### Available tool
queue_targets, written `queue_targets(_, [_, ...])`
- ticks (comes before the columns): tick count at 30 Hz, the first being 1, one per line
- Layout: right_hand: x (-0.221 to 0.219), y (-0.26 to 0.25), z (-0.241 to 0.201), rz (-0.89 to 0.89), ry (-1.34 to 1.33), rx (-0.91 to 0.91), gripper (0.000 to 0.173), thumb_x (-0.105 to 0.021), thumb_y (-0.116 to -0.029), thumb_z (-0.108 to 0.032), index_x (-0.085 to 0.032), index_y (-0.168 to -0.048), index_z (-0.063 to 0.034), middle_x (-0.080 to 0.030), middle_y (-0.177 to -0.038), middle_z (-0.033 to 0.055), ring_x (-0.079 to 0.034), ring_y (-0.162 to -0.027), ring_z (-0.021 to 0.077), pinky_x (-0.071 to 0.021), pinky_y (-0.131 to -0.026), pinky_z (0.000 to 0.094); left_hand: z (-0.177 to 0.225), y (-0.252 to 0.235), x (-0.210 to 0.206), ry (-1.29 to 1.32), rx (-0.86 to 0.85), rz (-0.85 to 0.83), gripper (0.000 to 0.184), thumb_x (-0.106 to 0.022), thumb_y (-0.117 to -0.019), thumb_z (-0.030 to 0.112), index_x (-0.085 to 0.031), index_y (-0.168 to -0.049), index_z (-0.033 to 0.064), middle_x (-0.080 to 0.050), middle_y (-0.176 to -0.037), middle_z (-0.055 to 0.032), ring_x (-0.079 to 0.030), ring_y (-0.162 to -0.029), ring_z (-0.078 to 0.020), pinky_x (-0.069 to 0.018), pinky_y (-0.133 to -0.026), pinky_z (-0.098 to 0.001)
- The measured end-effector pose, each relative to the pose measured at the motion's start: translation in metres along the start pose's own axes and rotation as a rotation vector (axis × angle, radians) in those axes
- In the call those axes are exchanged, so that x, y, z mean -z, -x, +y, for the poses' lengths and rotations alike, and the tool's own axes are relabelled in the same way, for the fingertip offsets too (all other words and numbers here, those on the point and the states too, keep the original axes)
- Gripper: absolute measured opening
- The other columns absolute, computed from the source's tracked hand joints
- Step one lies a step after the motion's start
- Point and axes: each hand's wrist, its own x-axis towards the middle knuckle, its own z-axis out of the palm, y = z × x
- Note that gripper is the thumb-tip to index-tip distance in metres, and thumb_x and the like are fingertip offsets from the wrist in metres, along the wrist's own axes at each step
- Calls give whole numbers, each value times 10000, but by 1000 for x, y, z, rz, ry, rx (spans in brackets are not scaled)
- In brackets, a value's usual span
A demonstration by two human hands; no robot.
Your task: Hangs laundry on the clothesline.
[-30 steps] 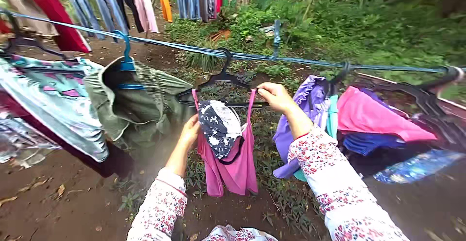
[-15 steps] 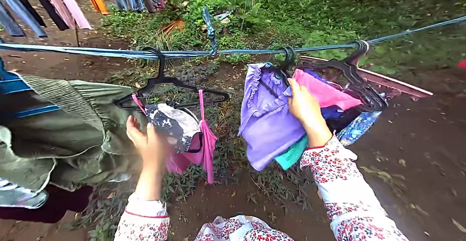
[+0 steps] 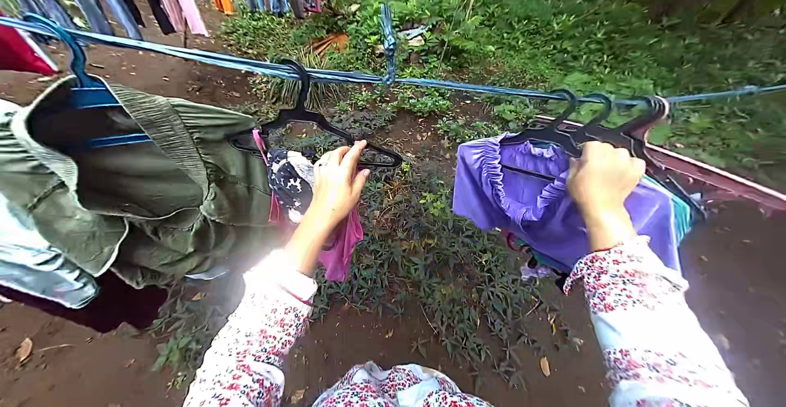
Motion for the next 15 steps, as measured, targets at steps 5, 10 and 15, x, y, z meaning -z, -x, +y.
queue_targets(5, [21, -26, 6, -15, -280, 437, 294, -613, -969, -78, -671, -1209, 82, -661, -1153, 356, -634, -1083, 569, -440, -901, 750, -2, -14, -10, -34, -50, 5, 499, -576, -1007, 149, -518, -1497, 72, -616, -1372, -247, -573, -1267, -478, -361, -1041, -711])
queue_targets(10, [19, -46, -35, -23, -544, 601, 304, -618, -925, -75, -715, -1184, 50, -700, -1091, 290, -674, -1034, 481, -470, -908, 701, 1, -17, -9, -46, -59, -4, 485, -532, -1025, 124, -506, -1507, 77, -624, -1377, -226, -580, -1269, -458, -352, -1054, -700])
queue_targets(15, [-3, -36, -112, 32, -572, 636, 258, -674, -924, -73, -750, -1166, -28, -723, -1060, 224, -693, -1005, 426, -512, -854, 648, -2, -4, -7, 28, -68, -10, 464, -369, -1070, 172, -511, -1494, 48, -628, -1391, -183, -579, -1293, -387, -323, -1102, -663])
